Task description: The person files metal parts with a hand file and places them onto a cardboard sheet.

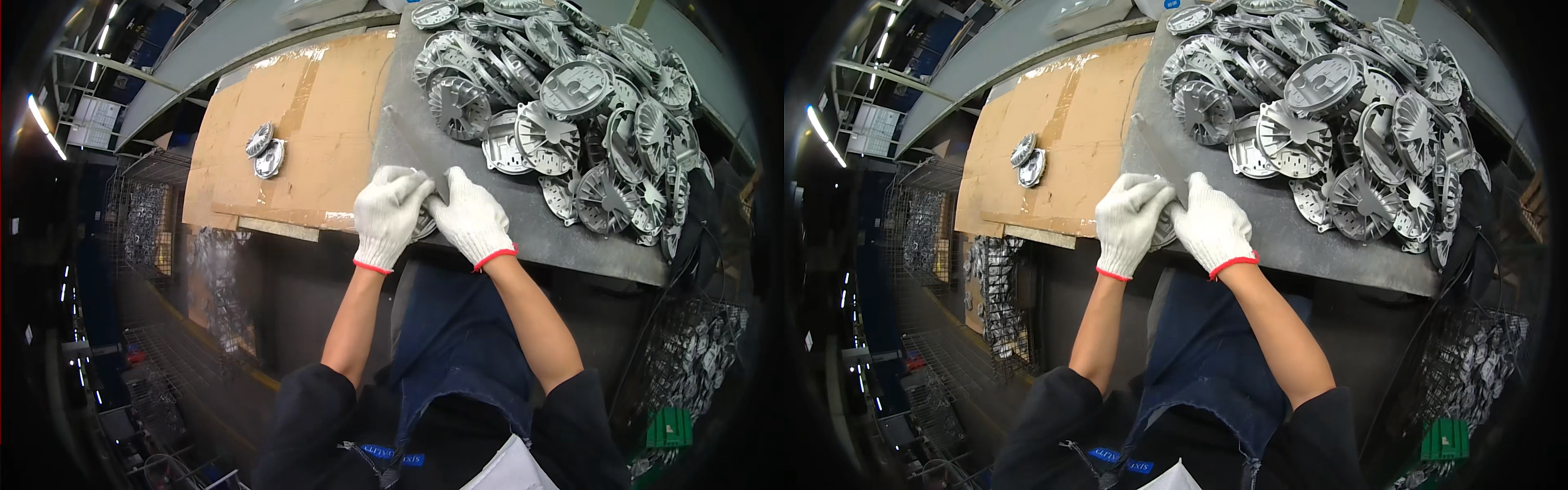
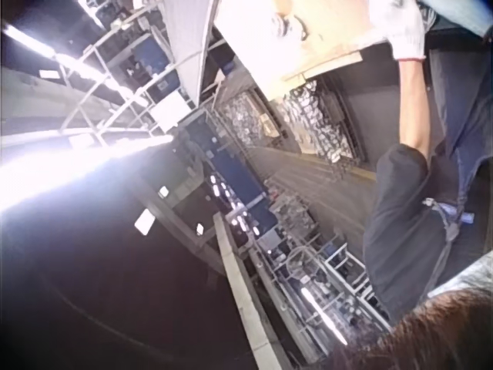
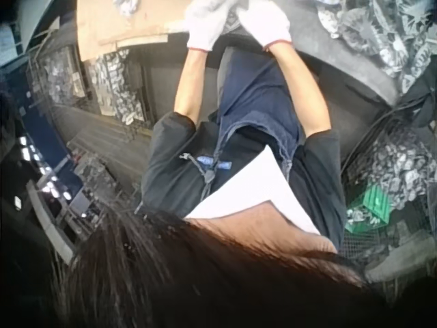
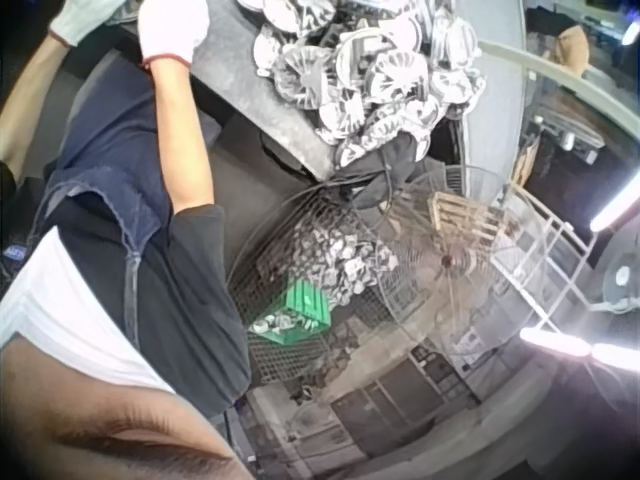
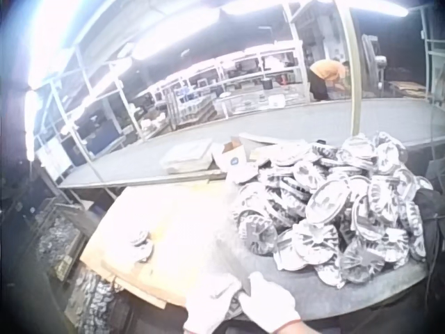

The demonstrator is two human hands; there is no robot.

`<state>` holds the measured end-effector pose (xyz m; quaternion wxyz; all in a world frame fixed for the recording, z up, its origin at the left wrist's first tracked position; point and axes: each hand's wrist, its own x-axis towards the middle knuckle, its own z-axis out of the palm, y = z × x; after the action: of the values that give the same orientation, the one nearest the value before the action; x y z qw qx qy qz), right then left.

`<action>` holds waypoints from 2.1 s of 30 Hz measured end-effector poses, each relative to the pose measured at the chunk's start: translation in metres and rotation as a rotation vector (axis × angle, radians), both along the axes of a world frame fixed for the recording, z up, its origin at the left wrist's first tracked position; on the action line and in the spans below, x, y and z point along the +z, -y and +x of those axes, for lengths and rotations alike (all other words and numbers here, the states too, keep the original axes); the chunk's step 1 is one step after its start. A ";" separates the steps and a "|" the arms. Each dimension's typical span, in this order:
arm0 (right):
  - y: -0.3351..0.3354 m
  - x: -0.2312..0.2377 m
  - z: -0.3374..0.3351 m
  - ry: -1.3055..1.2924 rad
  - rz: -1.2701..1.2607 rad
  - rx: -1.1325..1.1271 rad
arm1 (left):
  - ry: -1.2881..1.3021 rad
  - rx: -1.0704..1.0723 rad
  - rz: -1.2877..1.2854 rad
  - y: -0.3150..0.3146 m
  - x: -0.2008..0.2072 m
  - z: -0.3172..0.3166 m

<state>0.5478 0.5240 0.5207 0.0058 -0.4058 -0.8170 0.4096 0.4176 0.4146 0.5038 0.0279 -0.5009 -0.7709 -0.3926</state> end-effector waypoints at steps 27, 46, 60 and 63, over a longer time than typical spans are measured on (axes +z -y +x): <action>-0.010 -0.019 0.001 -0.020 -0.189 -0.069 | 0.024 -0.135 -0.050 -0.005 0.006 -0.008; -0.018 0.008 0.016 -0.091 -0.392 -0.091 | 0.201 -0.023 -0.073 -0.007 0.023 0.000; -0.016 -0.004 0.024 -0.261 -0.492 -0.087 | -0.051 -0.018 0.035 -0.010 -0.008 -0.004; -0.008 0.009 0.044 -0.403 -0.604 -0.161 | -0.127 -0.059 0.068 -0.009 -0.019 -0.002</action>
<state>0.5923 0.5317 0.5295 0.0789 -0.3636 -0.6073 0.7020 0.4153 0.4239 0.4844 0.0823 -0.5460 -0.7388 -0.3865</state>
